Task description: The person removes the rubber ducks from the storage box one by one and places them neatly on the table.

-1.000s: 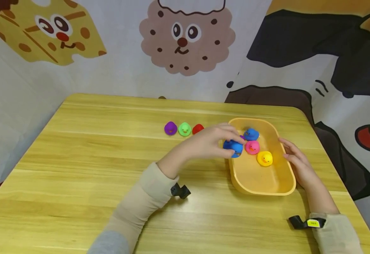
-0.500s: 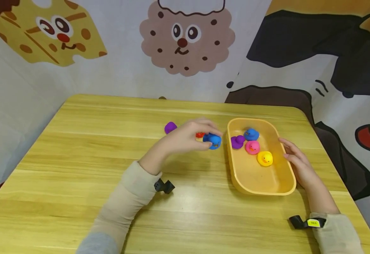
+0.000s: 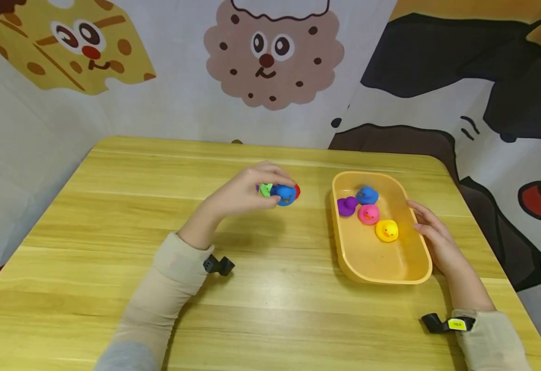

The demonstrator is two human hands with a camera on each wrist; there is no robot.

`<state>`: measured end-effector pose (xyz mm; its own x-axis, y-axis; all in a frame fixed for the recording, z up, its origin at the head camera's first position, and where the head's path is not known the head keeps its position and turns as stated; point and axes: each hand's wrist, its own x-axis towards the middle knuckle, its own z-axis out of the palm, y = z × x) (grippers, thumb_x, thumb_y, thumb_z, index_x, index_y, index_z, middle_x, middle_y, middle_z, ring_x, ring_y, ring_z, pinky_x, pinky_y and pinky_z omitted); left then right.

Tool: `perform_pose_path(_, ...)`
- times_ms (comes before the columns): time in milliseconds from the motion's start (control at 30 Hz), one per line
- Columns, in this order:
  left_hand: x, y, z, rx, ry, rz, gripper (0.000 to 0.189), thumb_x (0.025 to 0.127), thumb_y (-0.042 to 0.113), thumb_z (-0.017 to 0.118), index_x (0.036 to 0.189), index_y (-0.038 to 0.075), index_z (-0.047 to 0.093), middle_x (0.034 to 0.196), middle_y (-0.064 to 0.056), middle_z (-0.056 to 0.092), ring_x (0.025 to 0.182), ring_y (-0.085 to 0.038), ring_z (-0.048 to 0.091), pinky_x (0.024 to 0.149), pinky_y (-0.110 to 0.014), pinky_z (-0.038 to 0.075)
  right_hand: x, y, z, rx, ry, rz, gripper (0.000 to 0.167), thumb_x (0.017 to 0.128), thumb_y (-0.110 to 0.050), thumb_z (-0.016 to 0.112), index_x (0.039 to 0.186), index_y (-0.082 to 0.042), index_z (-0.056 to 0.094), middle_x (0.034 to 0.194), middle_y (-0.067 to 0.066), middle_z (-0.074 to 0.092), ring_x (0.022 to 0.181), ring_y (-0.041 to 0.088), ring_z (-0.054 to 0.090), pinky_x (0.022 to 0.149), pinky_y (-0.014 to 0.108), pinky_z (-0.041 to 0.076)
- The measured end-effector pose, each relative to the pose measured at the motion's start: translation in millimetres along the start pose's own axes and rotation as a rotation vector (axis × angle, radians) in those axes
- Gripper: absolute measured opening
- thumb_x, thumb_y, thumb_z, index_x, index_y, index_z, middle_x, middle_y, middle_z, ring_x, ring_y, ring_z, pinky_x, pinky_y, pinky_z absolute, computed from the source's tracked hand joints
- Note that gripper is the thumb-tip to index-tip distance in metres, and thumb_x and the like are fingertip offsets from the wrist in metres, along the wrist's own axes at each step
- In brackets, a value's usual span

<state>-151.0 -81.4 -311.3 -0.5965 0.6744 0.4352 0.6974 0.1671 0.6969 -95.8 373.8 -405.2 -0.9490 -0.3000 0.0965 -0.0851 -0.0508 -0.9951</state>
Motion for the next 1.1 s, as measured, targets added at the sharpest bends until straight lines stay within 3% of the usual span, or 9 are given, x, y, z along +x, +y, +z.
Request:
perform_pose_path(233, -14.1, -9.5, -16.2, 0.028, 0.009, -0.074, 0.031, 0.083, 0.003, 0.067, 0.113, 0.005, 0.071, 0.121, -0.006, 0.062, 0.119, -0.02, 0.047, 0.094, -0.039, 0.043, 0.6, 0.1, 0.2, 0.009, -0.001, 0.011, 0.049, 0.101, -0.003, 0.032, 0.149, -0.012, 0.032, 0.139, -0.001, 0.04, 0.116, 0.009, 0.05, 0.086, 0.023, 0.048)
perform_pose_path(400, -20.4, -16.7, -24.2, 0.032, 0.033, -0.074, 0.03, 0.082, 0.0, 0.067, 0.111, 0.003, 0.071, 0.118, -0.009, 0.063, 0.118, -0.024, 0.048, 0.098, -0.044, 0.038, 0.1, 0.3, 0.0, 0.014, -0.002, 0.014, 0.049, 0.102, -0.003, 0.032, 0.149, -0.012, 0.032, 0.139, 0.0, 0.04, 0.116, 0.009, 0.05, 0.086, 0.024, 0.048)
perform_pose_path(733, -29.2, -29.1, -38.5, 0.005, 0.094, -0.08, 0.032, 0.079, -0.008, 0.066, 0.109, 0.001, 0.072, 0.113, -0.01, 0.065, 0.111, -0.023, 0.05, 0.093, -0.045, 0.039, 0.2, -0.1, 0.3, 0.008, 0.006, 0.02, 0.048, 0.102, -0.004, 0.033, 0.149, -0.013, 0.032, 0.139, -0.002, 0.04, 0.116, 0.009, 0.05, 0.086, 0.023, 0.048)
perform_pose_path(1100, -39.5, -47.4, -52.0, 0.03, 0.1, -0.239, 0.032, 0.084, -0.001, 0.065, 0.116, 0.001, 0.068, 0.12, -0.014, 0.06, 0.109, -0.025, 0.049, 0.082, -0.047, 0.039, -0.3, 0.0, 0.8, 0.012, -0.005, 0.009, 0.049, 0.102, -0.004, 0.032, 0.15, -0.012, 0.031, 0.14, -0.002, 0.04, 0.117, 0.009, 0.05, 0.086, 0.023, 0.048)
